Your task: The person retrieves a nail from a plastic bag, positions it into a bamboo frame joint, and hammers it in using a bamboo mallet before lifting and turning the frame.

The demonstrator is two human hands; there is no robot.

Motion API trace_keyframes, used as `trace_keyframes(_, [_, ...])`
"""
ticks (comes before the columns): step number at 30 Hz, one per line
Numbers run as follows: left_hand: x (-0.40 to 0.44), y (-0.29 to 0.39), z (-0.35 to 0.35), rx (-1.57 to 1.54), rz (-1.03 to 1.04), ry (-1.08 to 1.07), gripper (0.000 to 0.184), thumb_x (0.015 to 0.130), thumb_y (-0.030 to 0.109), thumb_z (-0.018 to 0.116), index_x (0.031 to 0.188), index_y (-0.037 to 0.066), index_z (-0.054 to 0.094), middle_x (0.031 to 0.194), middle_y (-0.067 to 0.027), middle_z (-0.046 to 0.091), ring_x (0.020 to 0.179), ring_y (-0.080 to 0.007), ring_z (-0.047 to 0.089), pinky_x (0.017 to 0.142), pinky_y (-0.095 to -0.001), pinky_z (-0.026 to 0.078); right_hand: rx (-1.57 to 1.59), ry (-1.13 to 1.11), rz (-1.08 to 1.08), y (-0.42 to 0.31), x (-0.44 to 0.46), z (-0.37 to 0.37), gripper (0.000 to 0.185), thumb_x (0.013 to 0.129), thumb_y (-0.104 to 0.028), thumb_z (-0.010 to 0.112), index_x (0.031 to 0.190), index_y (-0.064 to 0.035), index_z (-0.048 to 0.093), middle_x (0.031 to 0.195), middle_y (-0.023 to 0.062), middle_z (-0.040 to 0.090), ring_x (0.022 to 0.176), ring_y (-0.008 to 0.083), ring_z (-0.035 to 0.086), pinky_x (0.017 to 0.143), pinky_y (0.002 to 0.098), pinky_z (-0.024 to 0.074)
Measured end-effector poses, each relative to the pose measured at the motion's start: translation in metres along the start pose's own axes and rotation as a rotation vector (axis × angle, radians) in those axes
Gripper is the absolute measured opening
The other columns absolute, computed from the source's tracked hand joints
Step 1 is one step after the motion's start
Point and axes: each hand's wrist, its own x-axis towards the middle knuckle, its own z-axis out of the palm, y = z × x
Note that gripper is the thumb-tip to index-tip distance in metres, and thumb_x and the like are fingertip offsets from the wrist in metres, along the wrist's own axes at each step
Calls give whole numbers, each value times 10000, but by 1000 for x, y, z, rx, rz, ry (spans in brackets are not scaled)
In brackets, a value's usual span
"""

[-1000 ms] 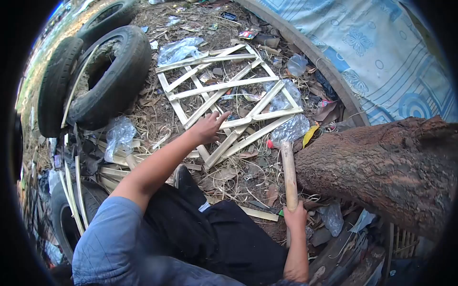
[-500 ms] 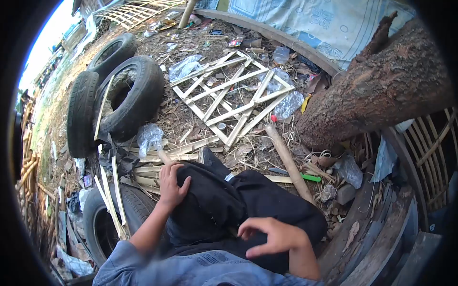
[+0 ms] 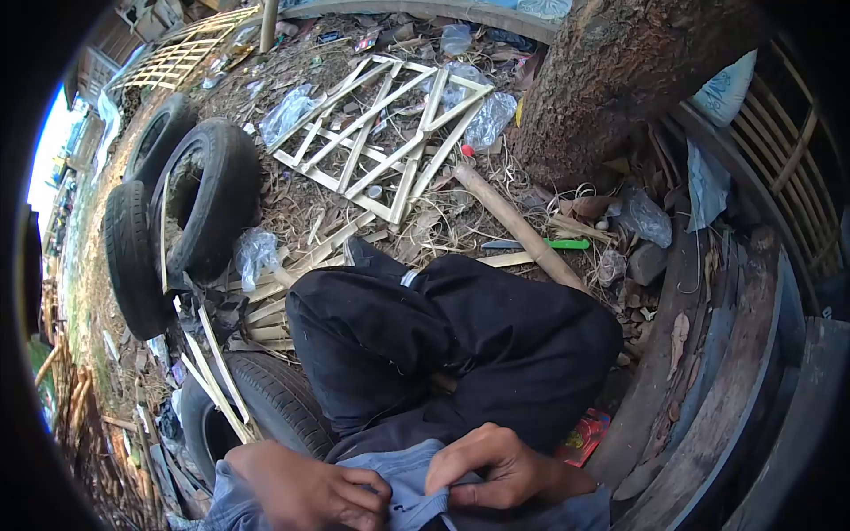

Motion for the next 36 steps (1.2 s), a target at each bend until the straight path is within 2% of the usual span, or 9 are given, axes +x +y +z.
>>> trace_keyframes(5, [-7, 30, -13, 253, 83, 502, 384, 1005, 294, 477, 766, 15, 589, 736, -164, 636, 581, -279, 608, 611, -434, 520, 353, 107, -170, -8, 15, 13, 132, 886, 19, 652, 977, 113, 668, 943, 211, 706, 869, 298, 695, 787, 370, 545])
trace_keyframes(7, [8, 30, 2, 256, 224, 785, 437, 1010, 320, 437, 941, -44, 669, 769, -188, 687, 595, -223, 669, 578, -353, 565, 402, 84, -142, -15, 26, 15, 149, 895, 11, 642, 1013, 98, 668, 970, 215, 705, 924, 299, 695, 817, 354, 547])
trace_keyframes(8, [11, 48, 18, 64, -51, 961, 477, 1012, 380, 426, 1141, -21, 649, 842, -180, 702, 625, -243, 688, 556, -349, 569, 457, 22, -199, -22, 33, 15, 202, 927, -66, 595, 960, 122, 663, 905, 259, 685, 833, 347, 684, 734, 426, 562])
trace_keyframes(14, [5, 39, 30, -238, 185, 1041, 247, 960, 21, 508, 1161, -39, 639, 1110, -212, 674, 924, -301, 712, 799, -446, 618, 577, 1, -246, -13, 4, 16, 288, 951, -131, 560, 906, 134, 663, 850, 292, 670, 752, 386, 677, 659, 487, 576])
trace_keyframes(23, [-8, 9, 24, -669, 481, 819, 346, 954, 199, 572, 1073, -118, 645, 1085, -320, 638, 1010, -420, 663, 891, -526, 561, 459, -5, -297, 9, 20, 10, 233, 933, -106, 589, 906, 110, 674, 871, 265, 679, 775, 365, 685, 678, 463, 575])
trace_keyframes(27, [-3, 9, 31, -570, 430, 823, 197, 960, 93, 551, 780, 171, 571, 1020, -17, 635, 899, -170, 648, 793, -374, 592, 407, 17, -328, 11, 20, 5, 209, 926, -95, 602, 906, 99, 679, 881, 253, 684, 785, 355, 688, 686, 452, 575])
trace_keyframes(32, [0, -19, 23, -342, 591, 685, 231, 913, 112, 627, 717, 169, 519, 860, 6, 627, 746, -162, 640, 539, -274, 416, 479, 52, -255, 1, 16, 10, 179, 916, -80, 619, 905, 85, 685, 893, 238, 689, 798, 344, 692, 696, 439, 574])
trace_keyframes(35, [-21, -4, 37, -427, 370, 729, 235, 942, 139, 597, 716, 170, 538, 850, -10, 637, 756, -174, 648, 558, -286, 466, 498, 31, -248, -2, 15, 14, 161, 910, -72, 628, 905, 77, 689, 900, 229, 692, 805, 337, 695, 703, 431, 574])
trace_keyframes(36, [-32, 0, 40, -621, 489, 642, 184, 962, 220, 560, 932, 39, 580, 963, -172, 637, 887, -310, 651, 734, -398, 511, 495, 9, -248, 3, 20, 11, 155, 908, -69, 632, 905, 74, 690, 902, 226, 693, 808, 334, 695, 705, 428, 574])
